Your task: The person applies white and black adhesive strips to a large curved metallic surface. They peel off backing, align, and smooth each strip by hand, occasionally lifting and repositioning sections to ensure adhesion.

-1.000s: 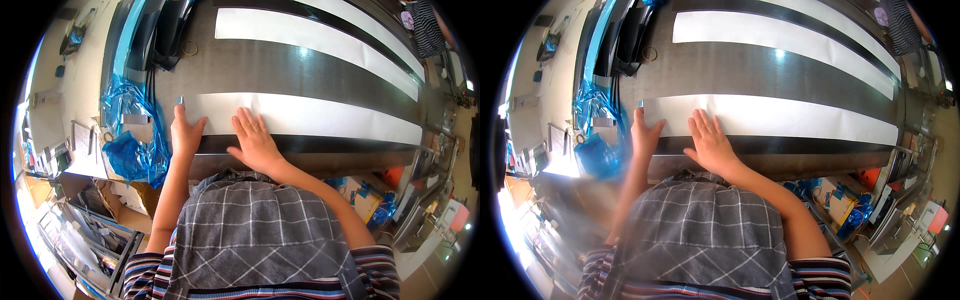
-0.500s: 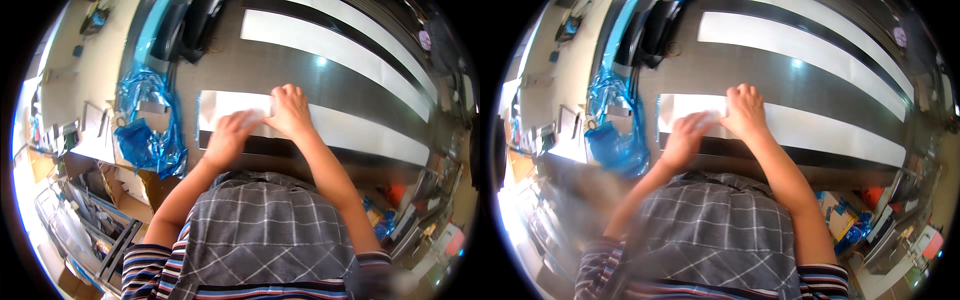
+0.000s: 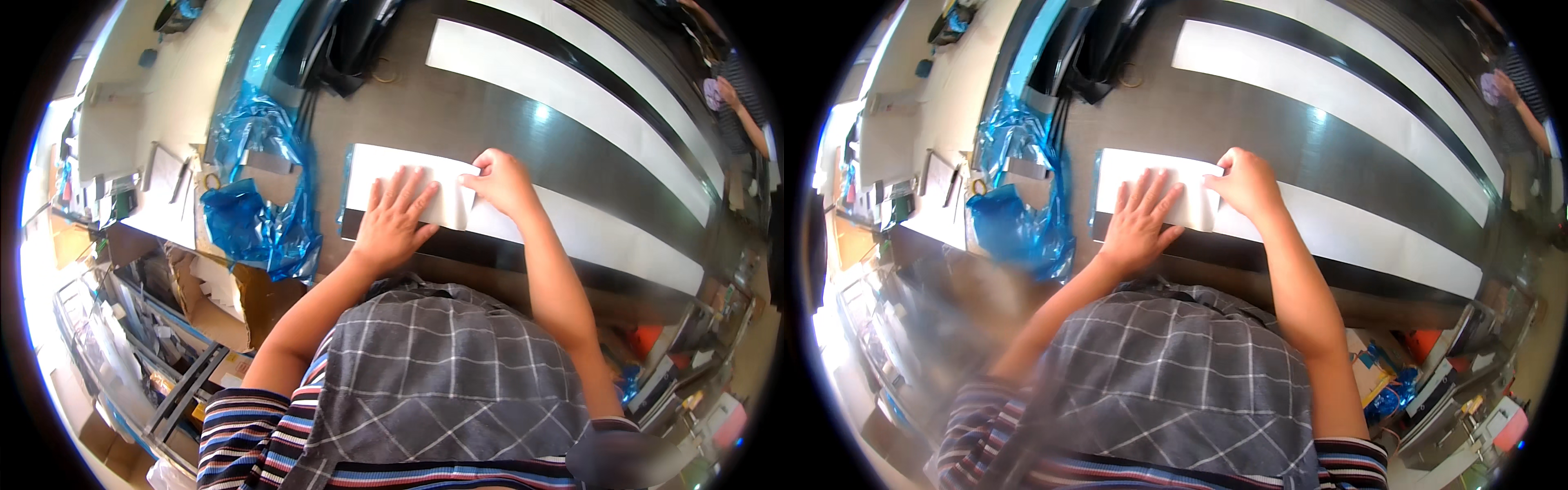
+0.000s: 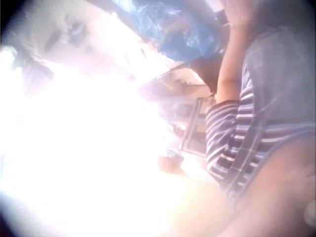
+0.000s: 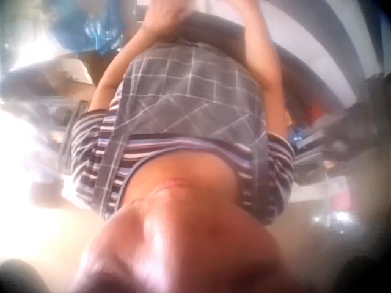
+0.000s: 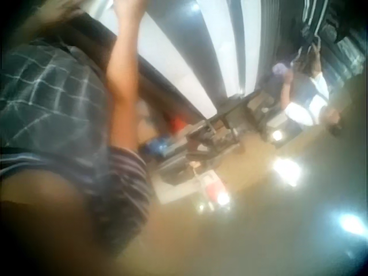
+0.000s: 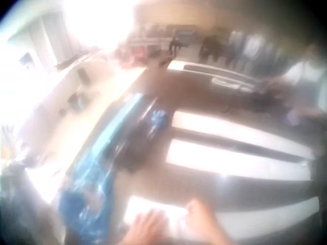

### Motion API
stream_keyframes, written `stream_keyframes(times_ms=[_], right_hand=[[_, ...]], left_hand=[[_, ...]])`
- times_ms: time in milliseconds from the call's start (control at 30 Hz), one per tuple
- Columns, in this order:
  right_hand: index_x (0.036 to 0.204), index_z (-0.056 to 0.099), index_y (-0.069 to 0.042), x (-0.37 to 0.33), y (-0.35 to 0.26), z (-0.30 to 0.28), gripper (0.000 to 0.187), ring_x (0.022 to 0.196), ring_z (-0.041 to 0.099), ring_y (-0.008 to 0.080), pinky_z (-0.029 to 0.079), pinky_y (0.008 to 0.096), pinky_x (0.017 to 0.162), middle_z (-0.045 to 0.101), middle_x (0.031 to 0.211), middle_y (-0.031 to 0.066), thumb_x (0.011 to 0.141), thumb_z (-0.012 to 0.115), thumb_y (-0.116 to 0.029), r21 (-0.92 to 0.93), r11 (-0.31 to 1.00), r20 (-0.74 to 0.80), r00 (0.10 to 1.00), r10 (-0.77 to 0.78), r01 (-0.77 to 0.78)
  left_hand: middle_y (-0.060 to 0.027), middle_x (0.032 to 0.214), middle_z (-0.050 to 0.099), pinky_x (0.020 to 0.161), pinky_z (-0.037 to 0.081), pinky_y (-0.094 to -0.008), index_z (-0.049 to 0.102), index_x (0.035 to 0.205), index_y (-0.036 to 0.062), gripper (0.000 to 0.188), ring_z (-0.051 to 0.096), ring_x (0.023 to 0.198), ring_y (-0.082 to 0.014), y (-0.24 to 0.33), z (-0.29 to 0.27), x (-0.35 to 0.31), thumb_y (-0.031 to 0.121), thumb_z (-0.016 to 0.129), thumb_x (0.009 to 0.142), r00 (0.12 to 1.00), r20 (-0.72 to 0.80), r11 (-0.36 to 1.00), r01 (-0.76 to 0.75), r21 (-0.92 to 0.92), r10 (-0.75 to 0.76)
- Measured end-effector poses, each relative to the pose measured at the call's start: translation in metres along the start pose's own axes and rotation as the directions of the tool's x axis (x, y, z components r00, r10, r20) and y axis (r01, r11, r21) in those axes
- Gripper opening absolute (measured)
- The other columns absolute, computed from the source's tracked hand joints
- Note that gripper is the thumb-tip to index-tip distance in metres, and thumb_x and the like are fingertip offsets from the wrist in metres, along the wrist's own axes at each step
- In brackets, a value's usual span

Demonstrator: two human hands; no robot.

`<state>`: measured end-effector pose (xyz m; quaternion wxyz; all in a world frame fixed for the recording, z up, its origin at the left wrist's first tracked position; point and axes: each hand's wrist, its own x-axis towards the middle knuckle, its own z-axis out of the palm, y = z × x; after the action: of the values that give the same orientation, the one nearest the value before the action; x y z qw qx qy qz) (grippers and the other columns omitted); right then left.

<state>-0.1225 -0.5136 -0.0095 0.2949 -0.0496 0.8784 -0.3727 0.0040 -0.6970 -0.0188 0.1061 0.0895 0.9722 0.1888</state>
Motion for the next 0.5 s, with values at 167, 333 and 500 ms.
stream_keyframes(times_ms=[167,333,500], right_hand=[[0.076,0.065,-0.001,-0.019,-0.006,0.013,0.023,0.069,0.065,0.0276,0.05,0.0333,0.066,0.067,0.073,0.0134,0.075,0.072,-0.022,0.073,0.995,0.014,0.997,-0.075,0.074],[0.091,0.061,0.003,-0.033,0.014,0.049,0.024,0.071,0.065,0.0289,0.051,0.0341,0.072,0.065,0.075,0.0173,0.078,0.069,-0.016,0.654,0.755,-0.11,0.983,0.145,-0.037],[0.091,0.061,0.002,-0.049,-0.022,0.037,0.018,0.066,0.063,0.0291,0.05,0.0329,0.063,0.059,0.069,0.0193,0.078,0.066,-0.009,0.163,0.983,-0.168,0.984,-0.062,0.09]], left_hand=[[-0.0112,0.155,0.022,0.113,0.012,-0.0567,0.03,0.147,0.0164,0.069,0.014,0.144,-0.0348,-0.005,0.004,-0.003,0.043,0.056,0.089,1.0,0.001,1.0,0.004,-0.002,-0.004],[-0.0154,0.146,0.035,0.111,0.021,-0.0531,0.04,0.139,0.0064,0.067,0.027,0.138,-0.0355,-0.006,-0.003,-0.005,0.029,0.067,0.082,0.987,-0.159,0.983,-0.055,-0.175,0.027],[-0.0144,0.119,0.059,0.093,0.043,-0.0401,0.055,0.123,0.0017,0.048,0.058,0.103,-0.031,0.002,-0.012,-0.046,0.012,0.07,0.078,0.937,-0.099,0.717,-0.321,-0.619,0.334]])
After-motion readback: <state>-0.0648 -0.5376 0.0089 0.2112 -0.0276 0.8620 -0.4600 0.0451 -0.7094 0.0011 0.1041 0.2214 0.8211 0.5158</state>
